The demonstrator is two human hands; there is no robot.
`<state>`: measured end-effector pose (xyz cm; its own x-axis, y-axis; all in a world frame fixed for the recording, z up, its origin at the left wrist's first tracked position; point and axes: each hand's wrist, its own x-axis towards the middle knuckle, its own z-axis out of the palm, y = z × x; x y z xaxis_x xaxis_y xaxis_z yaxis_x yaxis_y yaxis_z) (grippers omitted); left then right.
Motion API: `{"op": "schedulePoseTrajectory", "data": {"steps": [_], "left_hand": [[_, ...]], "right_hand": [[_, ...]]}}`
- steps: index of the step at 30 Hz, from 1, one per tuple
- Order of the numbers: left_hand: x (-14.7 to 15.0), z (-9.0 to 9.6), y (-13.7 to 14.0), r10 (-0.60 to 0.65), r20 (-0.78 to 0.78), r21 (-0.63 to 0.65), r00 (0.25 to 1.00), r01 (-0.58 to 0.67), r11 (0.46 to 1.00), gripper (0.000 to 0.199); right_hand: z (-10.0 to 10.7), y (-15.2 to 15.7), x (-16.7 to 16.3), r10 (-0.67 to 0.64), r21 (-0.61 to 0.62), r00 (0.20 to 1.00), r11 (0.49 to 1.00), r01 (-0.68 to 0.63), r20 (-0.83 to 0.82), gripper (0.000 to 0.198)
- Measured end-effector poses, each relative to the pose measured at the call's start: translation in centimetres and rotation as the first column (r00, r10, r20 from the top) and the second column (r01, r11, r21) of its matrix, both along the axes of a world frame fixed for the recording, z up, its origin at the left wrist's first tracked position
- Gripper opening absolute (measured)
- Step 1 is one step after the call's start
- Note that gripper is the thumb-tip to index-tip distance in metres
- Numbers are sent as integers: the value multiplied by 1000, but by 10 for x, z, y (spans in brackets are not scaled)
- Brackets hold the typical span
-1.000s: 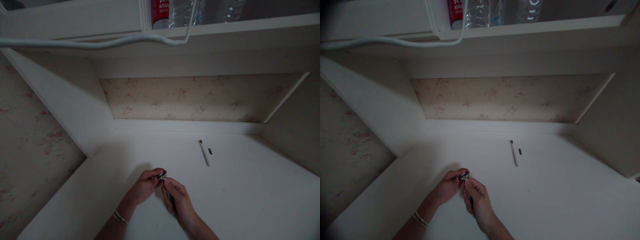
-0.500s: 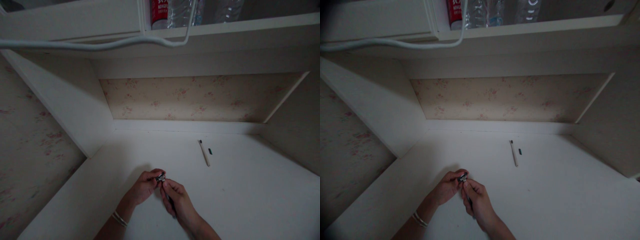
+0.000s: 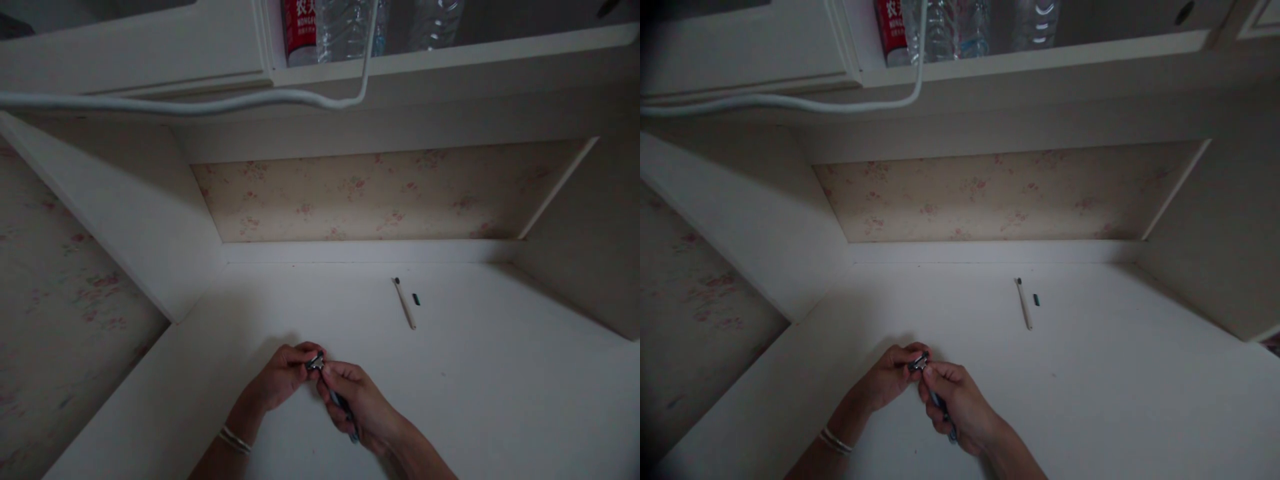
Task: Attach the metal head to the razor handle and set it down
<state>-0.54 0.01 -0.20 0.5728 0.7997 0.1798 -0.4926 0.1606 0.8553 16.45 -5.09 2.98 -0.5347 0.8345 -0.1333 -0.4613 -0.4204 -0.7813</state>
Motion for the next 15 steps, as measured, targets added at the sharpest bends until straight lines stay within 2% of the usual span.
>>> {"op": "schedulePoseTrajectory", "data": {"steps": [4,9,15], "left_hand": [[-4,4,0,20,-126,48,992,-14,999,18],[-8,12,1,16,-247,110,969,12,994,15],[-9,7,4,12,-216,101,976,10,995,20]], "right_hand": [[-2,2,2,-3,-29,1000,1000,3,24,33],[0,6,9,84,-3,993,996,-84,81,36],[3,7,10,53,25,989,998,-57,140,39]]}}
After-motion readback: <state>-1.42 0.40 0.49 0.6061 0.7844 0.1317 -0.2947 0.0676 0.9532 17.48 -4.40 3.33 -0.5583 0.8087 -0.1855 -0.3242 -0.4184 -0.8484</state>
